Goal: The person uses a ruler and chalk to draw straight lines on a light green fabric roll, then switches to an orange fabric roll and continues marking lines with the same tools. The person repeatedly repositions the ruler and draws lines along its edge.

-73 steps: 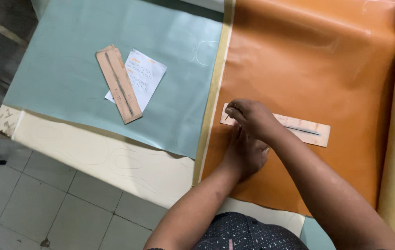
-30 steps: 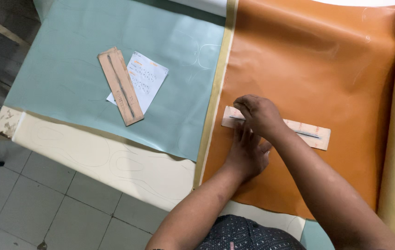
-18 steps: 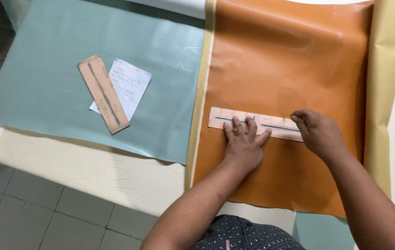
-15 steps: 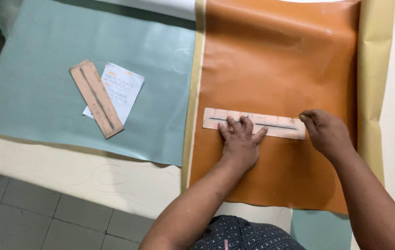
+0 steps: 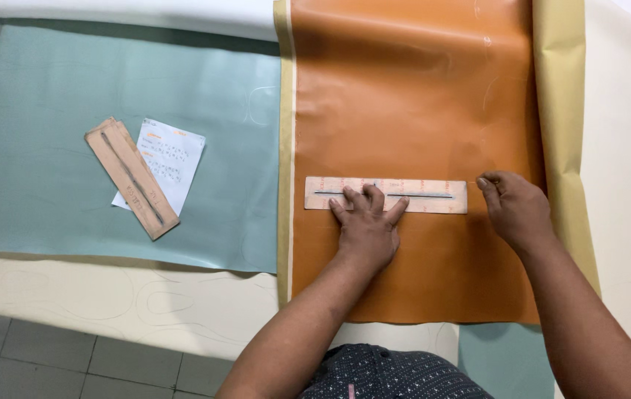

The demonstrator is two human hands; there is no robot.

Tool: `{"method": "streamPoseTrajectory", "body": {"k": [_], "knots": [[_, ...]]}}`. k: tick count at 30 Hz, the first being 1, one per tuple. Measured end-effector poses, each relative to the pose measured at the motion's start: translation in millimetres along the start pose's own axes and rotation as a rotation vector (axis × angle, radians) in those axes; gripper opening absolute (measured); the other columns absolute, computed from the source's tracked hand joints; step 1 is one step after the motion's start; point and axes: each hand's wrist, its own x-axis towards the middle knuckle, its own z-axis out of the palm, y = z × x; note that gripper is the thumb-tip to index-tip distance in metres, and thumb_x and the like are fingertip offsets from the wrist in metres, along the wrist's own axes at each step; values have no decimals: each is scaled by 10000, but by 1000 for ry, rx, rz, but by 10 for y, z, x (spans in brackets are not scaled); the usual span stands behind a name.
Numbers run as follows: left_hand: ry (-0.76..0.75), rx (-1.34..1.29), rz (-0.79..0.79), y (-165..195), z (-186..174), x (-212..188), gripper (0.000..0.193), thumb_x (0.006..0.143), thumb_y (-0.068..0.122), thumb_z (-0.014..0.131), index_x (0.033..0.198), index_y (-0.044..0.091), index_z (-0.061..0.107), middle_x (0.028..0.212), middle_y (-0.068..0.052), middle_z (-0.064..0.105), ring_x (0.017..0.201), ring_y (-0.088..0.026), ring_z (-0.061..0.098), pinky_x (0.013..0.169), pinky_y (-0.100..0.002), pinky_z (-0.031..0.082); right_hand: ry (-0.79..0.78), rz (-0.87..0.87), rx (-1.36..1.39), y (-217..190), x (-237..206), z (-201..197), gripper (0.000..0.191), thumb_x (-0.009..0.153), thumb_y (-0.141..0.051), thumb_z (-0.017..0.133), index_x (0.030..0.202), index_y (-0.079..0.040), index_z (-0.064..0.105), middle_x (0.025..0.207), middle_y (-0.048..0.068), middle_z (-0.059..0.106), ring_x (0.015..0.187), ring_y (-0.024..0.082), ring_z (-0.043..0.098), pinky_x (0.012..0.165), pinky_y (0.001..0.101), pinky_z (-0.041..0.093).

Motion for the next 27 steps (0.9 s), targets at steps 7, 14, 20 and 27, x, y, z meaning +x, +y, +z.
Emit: {"method": "streamPoseTrajectory", "body": {"k": [7,14,20,27], "knots": [[95,-24,11,-18,92,-1,618,919,384,558,1519,330,418,1506,-250,296,1340,-525,317,979,-845,292,-187,221,3,-34,-272,-158,244,1031,-283,647,1093,-73,755,988,118,775,902,274,739,800,403,569],[238,-74,39,-50,243,-25,630,911,382,614,1517,303,458,1407,-117,424,1293,-360,405,1000,-862,302,-41,174,310,-53,-279,-72,226,1052,-192,639,1135,2,720,1008,126,766,921,205,736,834,334,568],[230,-81,68,-96,221,-82,583,898,406,622,1424,192,489,1374,-123,417,1273,-368,404,996,-831,315,-49,150,315,-80,-248,35,216,1044,-184,635,1135,-10,725,1007,129,766,925,219,742,833,348,569],[402,-76,136,-180,260,-230,604,859,386,653,1357,63,543,1328,-157,419,1230,-381,413,1037,-796,317,1,-159,144,-510,-158,207,176,1013,-207,662,1034,-49,737,983,154,734,881,334,707,778,410,563]]}}
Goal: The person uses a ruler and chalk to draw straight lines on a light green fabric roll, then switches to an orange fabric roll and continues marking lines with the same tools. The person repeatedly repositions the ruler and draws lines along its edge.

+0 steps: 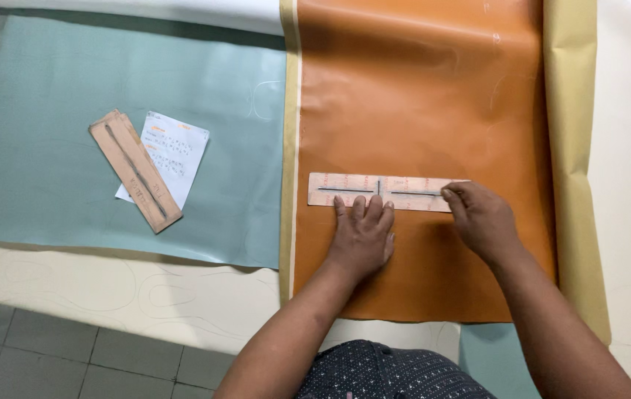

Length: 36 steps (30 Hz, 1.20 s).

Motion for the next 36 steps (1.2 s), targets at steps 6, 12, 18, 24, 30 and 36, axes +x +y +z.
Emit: {"method": "streamPoseTrajectory", "body": {"k": [6,12,18,24,30,36], "knots": [[138,-31,-7,-19,95,-62,570,883,366,664,1360,60,603,1245,-147,489,1210,-361,461,1084,-778,323,-120,-60,115,-458,246,312,181,1000,-220,664,1024,-54,733,954,149,735,852,336,700,742,419,556],[145,42,4,-33,173,-119,540,939,329,634,1383,28,573,1363,-206,495,1308,-395,453,1102,-763,315,-145,-45,187,-706,405,369,219,995,-232,662,1058,-35,732,981,158,737,877,321,711,771,404,558],[138,-160,-46,-27,80,-132,635,895,286,644,1424,-30,490,1446,-269,466,1345,-455,421,1093,-717,313,-325,-71,366,-1063,559,671,258,967,-249,647,1106,-52,737,1032,135,754,935,295,728,807,379,567],[145,-251,-53,-43,-75,-133,559,909,214,621,1423,25,509,1470,-228,484,1406,-464,405,1184,-643,327,-354,-127,351,-1222,620,806,249,972,-241,641,1100,-52,740,1059,127,754,975,311,712,845,390,558],[-110,-54,-52,-38,53,-120,594,945,318,599,1422,-19,490,1428,-259,473,1314,-451,413,1157,-713,251,-306,-226,89,-1099,545,657,197,958,-231,645,1019,-78,754,980,102,751,909,330,700,807,440,546],[22,13,-27,-36,240,-143,589,921,414,611,1362,25,580,1426,-194,494,1351,-394,458,1132,-716,314,-217,-130,-46,-825,449,333,189,977,-238,660,979,-72,750,910,123,739,875,344,687,776,468,533]]}}
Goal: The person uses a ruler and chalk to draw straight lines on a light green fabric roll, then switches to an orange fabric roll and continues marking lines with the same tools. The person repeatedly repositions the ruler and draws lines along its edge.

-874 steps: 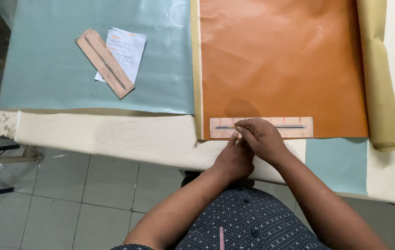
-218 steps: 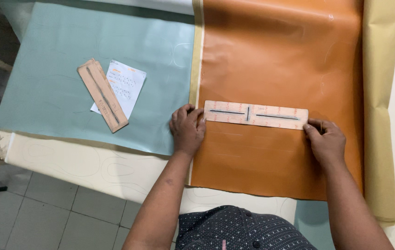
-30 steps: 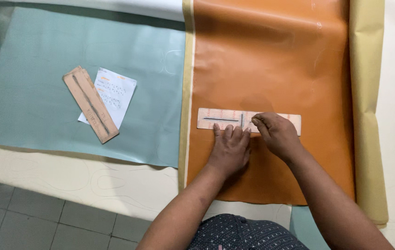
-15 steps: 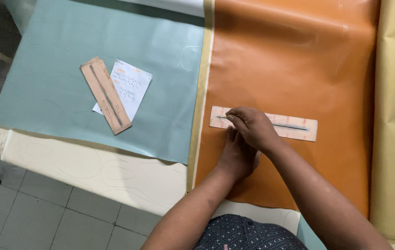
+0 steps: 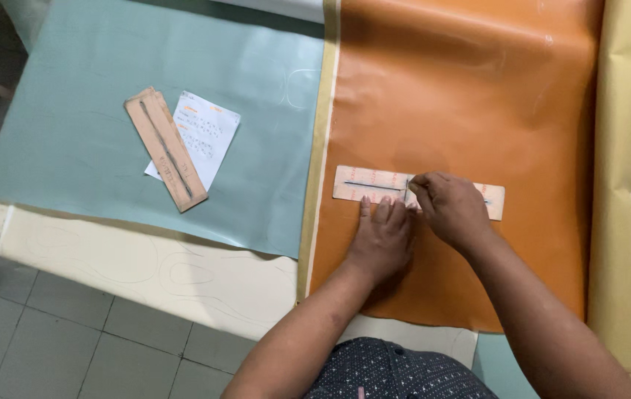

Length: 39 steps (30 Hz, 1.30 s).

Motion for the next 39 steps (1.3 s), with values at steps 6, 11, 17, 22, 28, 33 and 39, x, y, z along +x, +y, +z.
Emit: {"method": "streamPoseTrajectory", "body": {"k": [6,11,17,22,28,33,39], "knots": [[96,-8,6,17,23,-18,603,902,414,647,1377,48,589,1421,-181,500,1328,-385,475,1114,-710,344,66,23,130,110,-218,21,165,979,-211,680,998,-63,749,939,137,743,870,333,693,759,428,540],[69,3,24,20,1,-26,614,916,391,649,1425,58,563,1407,-162,508,1329,-367,476,1125,-686,356,137,177,534,393,-434,22,175,1065,-171,600,1058,-21,692,973,131,723,870,226,703,775,342,552],[116,-27,41,5,-105,-34,596,899,355,661,1417,76,571,1387,-147,521,1303,-345,484,1135,-624,357,-20,411,548,874,-1271,-176,255,1003,-98,537,1182,-71,717,897,116,677,789,203,638,736,346,531],[-15,-156,-27,-83,-206,45,434,978,266,649,1395,148,621,1321,-81,549,1269,-281,522,1153,-520,386,-195,348,111,1017,-1936,-247,240,874,-124,645,1064,-132,791,938,64,698,839,221,699,778,351,561],[137,-135,-178,-278,-207,199,517,911,304,664,1394,131,597,1438,-145,501,1325,-333,443,1101,-521,331,-280,474,-45,836,-2313,-182,232,829,-304,740,1040,-232,803,1056,-12,677,888,198,719,749,359,581],[183,-109,-224,-363,-207,227,632,896,424,694,1431,118,555,1480,-88,494,1404,-327,388,1164,-583,201,-242,483,-9,788,-2232,-206,482,821,-313,741,1286,-212,662,1086,10,648,888,214,725,738,379,582],[148,-149,-364,-352,-217,264,677,899,463,710,1416,62,536,1425,-114,478,1378,-340,359,1182,-578,206,-298,425,-88,847,-2055,-258,440,840,-370,731,1250,-231,656,1174,2,659,963,251,718,801,400,586]]}}
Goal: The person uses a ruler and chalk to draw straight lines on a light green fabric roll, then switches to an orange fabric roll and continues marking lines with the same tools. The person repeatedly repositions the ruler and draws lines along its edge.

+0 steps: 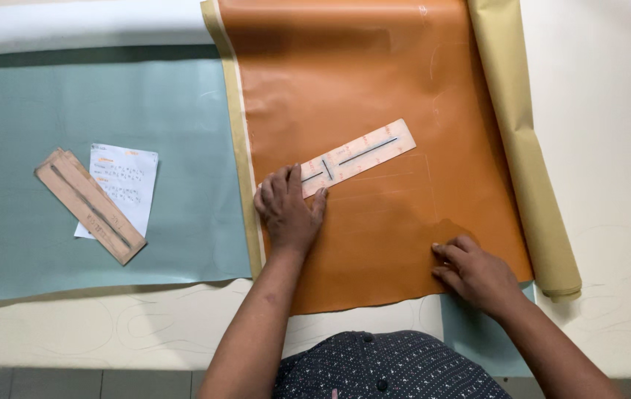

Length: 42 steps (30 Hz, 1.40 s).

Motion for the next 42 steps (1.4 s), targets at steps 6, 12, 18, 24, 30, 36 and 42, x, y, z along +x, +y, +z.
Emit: {"method": "streamPoseTrajectory", "body": {"k": [6,12,18,24,30,36,42], "knots": [[93,6,-29,-38,23,5,675,859,317,637,1452,31,490,1495,-208,400,1468,-393,266,1217,-587,143,68,85,-27,-79,255,-53,565,866,-425,688,1376,-214,570,1169,65,662,973,313,695,811,440,574],[-33,-98,-35,-150,15,0,672,886,292,611,1488,38,453,1590,-184,336,1539,-371,225,1260,-569,106,175,134,109,-97,621,-240,582,892,-439,663,1409,-188,570,1152,98,711,1011,323,701,844,441,566],[47,-17,-16,-295,-224,-33,718,817,245,603,1489,43,453,1593,-195,338,1534,-392,222,1239,-578,104,215,119,16,-68,1013,-321,304,969,-406,641,1180,-202,723,1147,68,694,1036,288,694,881,416,557],[44,48,-172,-367,-462,-174,607,831,323,656,1381,85,557,1573,-190,319,1525,-414,148,1204,-643,82,413,27,232,-12,1464,-263,508,942,-393,668,1374,-130,626,1137,138,659,1049,321,652,896,424,524],[-44,77,-187,-392,-471,1,527,889,352,671,1399,230,618,1598,-185,263,1519,-450,94,1157,-691,53,377,63,222,32,1641,-207,548,947,-397,682,1439,-170,607,1212,136,656,1111,322,635,939,434,505],[-31,-45,-307,-507,-441,416,517,870,455,721,1314,205,636,1598,-166,262,1547,-401,98,1208,-644,42,352,91,262,35,1645,-205,582,930,-387,692,1476,-210,600,1166,133,670,1079,294,650,943,416,510],[91,-144,-250,-614,-313,412,252,957,298,655,1186,304,760,1617,-131,338,1551,-389,121,1210,-627,-23,367,146,276,30,1659,-204,585,905,-368,751,1440,-169,623,1120,122,686,1049,276,653,927,408,513]]}}
